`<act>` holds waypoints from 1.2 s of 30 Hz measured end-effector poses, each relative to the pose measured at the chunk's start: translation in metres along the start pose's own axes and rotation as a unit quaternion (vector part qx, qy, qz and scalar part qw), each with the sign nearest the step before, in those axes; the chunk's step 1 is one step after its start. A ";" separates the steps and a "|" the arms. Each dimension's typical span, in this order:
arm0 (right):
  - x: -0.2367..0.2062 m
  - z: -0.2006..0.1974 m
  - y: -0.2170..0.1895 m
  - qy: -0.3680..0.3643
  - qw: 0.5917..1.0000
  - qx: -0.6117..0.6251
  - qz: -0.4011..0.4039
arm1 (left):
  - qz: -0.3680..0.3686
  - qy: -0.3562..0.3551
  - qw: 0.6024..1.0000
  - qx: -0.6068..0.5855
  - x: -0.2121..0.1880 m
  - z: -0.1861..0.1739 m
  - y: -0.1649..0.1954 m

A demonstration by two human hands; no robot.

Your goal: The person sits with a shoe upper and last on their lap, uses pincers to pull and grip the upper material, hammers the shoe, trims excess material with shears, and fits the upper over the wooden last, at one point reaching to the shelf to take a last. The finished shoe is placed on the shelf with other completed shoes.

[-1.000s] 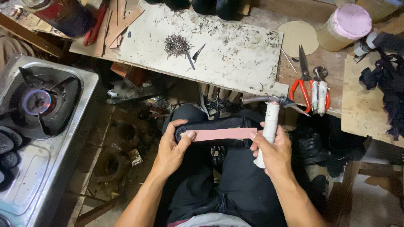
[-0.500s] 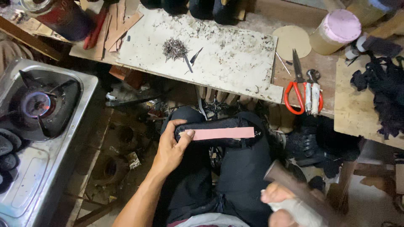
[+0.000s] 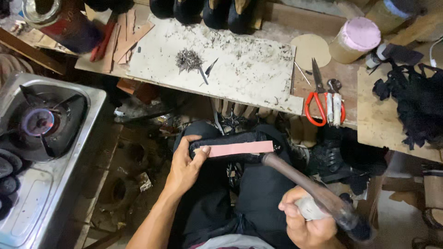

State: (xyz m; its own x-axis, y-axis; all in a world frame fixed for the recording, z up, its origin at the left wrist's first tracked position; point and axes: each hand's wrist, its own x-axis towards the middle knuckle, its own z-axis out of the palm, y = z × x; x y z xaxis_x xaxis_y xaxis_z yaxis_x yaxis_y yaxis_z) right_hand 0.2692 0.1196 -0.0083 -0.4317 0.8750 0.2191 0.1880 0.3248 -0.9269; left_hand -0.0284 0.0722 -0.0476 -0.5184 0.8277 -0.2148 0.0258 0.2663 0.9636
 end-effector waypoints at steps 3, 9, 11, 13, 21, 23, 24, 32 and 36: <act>0.016 0.016 0.024 -0.023 0.968 -0.247 -0.021 | -0.012 0.000 1.000 0.001 0.000 0.000 0.000; 0.011 -0.012 0.007 -0.027 0.975 -0.215 0.046 | -0.024 -0.009 0.999 0.026 -0.004 0.001 0.003; 0.012 -0.020 -0.014 0.054 0.993 -0.105 -0.015 | -0.013 -0.004 1.000 0.011 -0.001 0.002 0.002; 0.002 -0.021 -0.034 0.157 0.987 0.017 -0.026 | 0.000 -0.017 1.000 -0.016 0.001 0.003 -0.001; 0.017 -0.016 0.011 -0.010 0.922 -0.246 0.301 | 0.037 -0.019 0.999 0.013 0.008 0.003 -0.006; 0.006 -0.021 0.013 0.029 0.950 -0.146 0.273 | 0.005 -0.035 0.999 -0.025 0.007 0.004 -0.005; 0.004 -0.022 0.014 0.056 0.961 -0.100 0.253 | 0.016 -0.040 0.999 -0.029 0.008 0.006 -0.004; 0.017 -0.013 0.011 0.045 0.932 -0.238 0.270 | 0.030 -0.034 0.999 -0.016 0.012 0.006 0.003; 0.008 -0.014 0.005 0.095 0.980 -0.128 0.119 | -0.008 -0.034 0.999 0.000 0.013 0.006 0.008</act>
State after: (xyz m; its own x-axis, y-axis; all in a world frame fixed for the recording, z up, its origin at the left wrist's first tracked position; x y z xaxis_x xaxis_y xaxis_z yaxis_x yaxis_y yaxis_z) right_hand 0.2787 0.1328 -0.0067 -0.1813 0.9800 0.0820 0.4897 0.1622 -0.8566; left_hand -0.0299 0.0879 -0.0438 -0.4596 0.8548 -0.2412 0.0185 0.2808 0.9596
